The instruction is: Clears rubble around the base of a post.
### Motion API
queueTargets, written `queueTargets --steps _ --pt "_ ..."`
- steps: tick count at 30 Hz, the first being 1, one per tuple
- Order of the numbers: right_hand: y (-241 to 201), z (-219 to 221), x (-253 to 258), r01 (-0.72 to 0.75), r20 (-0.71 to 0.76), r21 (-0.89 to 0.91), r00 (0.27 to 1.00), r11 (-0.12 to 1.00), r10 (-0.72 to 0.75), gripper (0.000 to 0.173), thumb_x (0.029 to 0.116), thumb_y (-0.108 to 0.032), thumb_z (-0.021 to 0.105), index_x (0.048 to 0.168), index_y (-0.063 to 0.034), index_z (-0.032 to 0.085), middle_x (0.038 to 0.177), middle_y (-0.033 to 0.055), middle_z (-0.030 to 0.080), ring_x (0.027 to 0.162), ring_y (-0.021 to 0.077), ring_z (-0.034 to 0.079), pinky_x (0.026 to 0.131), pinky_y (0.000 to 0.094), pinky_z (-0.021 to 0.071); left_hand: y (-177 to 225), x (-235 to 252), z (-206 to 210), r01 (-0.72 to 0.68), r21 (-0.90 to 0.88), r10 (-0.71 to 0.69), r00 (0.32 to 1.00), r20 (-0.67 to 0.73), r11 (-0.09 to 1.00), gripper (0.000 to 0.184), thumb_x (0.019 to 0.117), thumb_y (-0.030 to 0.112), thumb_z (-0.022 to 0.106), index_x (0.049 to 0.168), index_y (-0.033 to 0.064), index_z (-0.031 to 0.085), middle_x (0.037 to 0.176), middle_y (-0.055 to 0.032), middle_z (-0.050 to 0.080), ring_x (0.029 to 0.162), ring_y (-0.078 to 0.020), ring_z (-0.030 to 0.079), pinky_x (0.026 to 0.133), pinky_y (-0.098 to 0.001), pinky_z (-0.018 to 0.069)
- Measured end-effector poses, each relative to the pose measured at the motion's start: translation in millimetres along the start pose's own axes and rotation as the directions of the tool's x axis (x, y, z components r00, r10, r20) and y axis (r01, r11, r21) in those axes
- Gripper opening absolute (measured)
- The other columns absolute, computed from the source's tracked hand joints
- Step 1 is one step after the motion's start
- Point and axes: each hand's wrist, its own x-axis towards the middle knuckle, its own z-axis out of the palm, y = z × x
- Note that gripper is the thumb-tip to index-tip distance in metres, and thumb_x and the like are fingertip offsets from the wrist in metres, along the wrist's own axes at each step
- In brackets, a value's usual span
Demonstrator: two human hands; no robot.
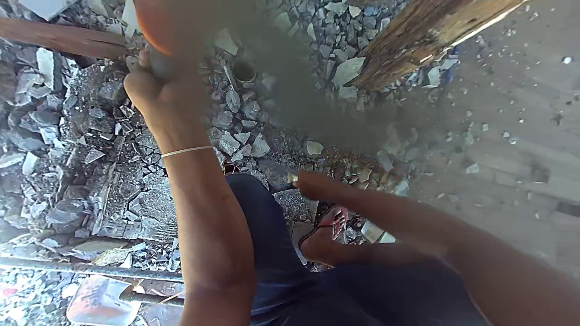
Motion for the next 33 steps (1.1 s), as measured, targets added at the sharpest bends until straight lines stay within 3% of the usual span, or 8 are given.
queueTargets --steps 3,9,13,17,22,24,28,33 --pt "29.8 97.2 109.2 0.193 -0.234 0.259 0.963 0.946 -0.133 0.049 0.1071 -0.037 0.042 0.136 0.0022 0.047 0.113 0.0259 0.067 0.101 0.0429 0.069 0.084 0.0636 0.0559 -7.5 -8.1 10.3 0.013 -0.019 -0.014 0.998 -0.058 1.000 0.020 0.1036 0.021 0.031 0.099 0.0075 0.045 0.077 -0.0113 0.054 0.063 -0.0177 0.058 0.059 -0.0315 0.0560" --pt "-19.4 166.3 114.7 0.231 -0.222 0.652 0.969 0.722 -0.110 0.053 0.1107 -0.038 0.038 0.142 0.0042 0.043 0.116 0.0261 0.066 0.107 0.0378 0.069 0.090 0.0546 0.0561 -14.1 -18.5 8.3 -0.034 0.067 0.032 0.999 0.039 0.997 0.027 0.1039 0.024 0.024 0.095 0.0070 0.042 0.075 -0.0116 0.051 0.065 -0.0193 0.057 0.061 -0.0341 0.0548" --pt "-34.5 126.6 55.5 0.123 -0.104 0.839 0.992 0.529 -0.066 0.050 0.1133 -0.032 0.041 0.144 0.0063 0.047 0.135 0.0266 0.060 0.125 0.0341 0.060 0.109 0.0490 0.0445 -15.2 -27.2 17.0 -0.018 0.080 0.016 0.999 0.033 0.997 0.026 0.1055 0.024 0.030 0.094 0.0073 0.047 0.076 -0.0108 0.053 0.066 -0.0196 0.058 0.062 -0.0336 0.0554" --pt "6.3 179.3 135.6 0.332 -0.262 0.915 0.921 0.228 -0.287 0.044 0.1121 -0.041 0.036 0.121 -0.0028 0.056 0.077 0.0057 0.058 0.057 0.0147 0.058 0.054 0.0331 0.0541 -14.9 -44.5 23.3 0.049 -0.009 -0.048 0.999 0.024 0.999 0.023 0.1022 0.020 0.031 0.087 0.0080 0.044 0.068 -0.0077 0.051 0.061 -0.0154 0.056 0.060 -0.0293 0.0536" --pt "52.3 178.9 166.9 0.030 -0.082 0.993 0.876 -0.117 -0.475 0.048 0.1102 -0.054 0.030 0.116 -0.0125 0.054 0.062 -0.0018 0.048 0.042 0.0104 0.045 0.040 0.0274 0.0444 -19.6 -37.8 22.8 0.040 -0.026 -0.041 0.999 -0.010 0.999 0.016 0.1020 0.018 0.033 0.093 0.0089 0.043 0.071 -0.0081 0.052 0.060 -0.0146 0.056 0.060 -0.0290 0.0551" --pt "63.5 157.7 161.9 0.044 -0.039 0.999 0.888 -0.001 -0.458 0.050 0.1104 -0.054 0.029 0.114 -0.0120 0.055 0.061 -0.0020 0.046 0.041 0.0101 0.044 0.039 0.0265 0.0434 -20.5 -32.9 23.7 0.058 0.009 -0.058 0.998 -0.027 0.998 0.014 0.1043 0.019 0.034 0.099 0.0094 0.044 0.078 -0.0084 0.054 0.067 -0.0153 0.059 0.066 -0.0305 0.0566" --pt "80.5 103.9 141.8 0.352 -0.177 0.416 0.936 0.838 -0.306 0.047 0.1098 -0.045 0.041 0.120 -0.0037 0.060 0.090 0.0161 0.064 0.078 0.0301 0.065 0.071 0.0503 0.0551 -21.1 -39.6 25.8 0.103 -0.045 -0.104 0.994 -0.015 0.994 0.020 0.1023 0.019 0.034 0.092 0.0077 0.046 0.074 -0.0090 0.054 0.066 -0.0168 0.059 0.065 -0.0320 0.0559" --pt "140.0 97.0 161.7 0.195 -0.298 -0.004 0.936 0.981 -0.187 0.061 0.1076 -0.057 0.028 0.129 -0.0079 0.056 0.104 0.0227 0.070 0.100 0.0459 0.069 0.082 0.0701 0.0523 -27.3 -33.8 21.8 0.145 -0.047 -0.146 0.989 -0.016 0.988 0.011 0.0983 0.016 0.040 0.092 0.0081 0.045 0.072 -0.0095 0.053 0.062 -0.0179 0.057 0.061 -0.0332 0.0552"
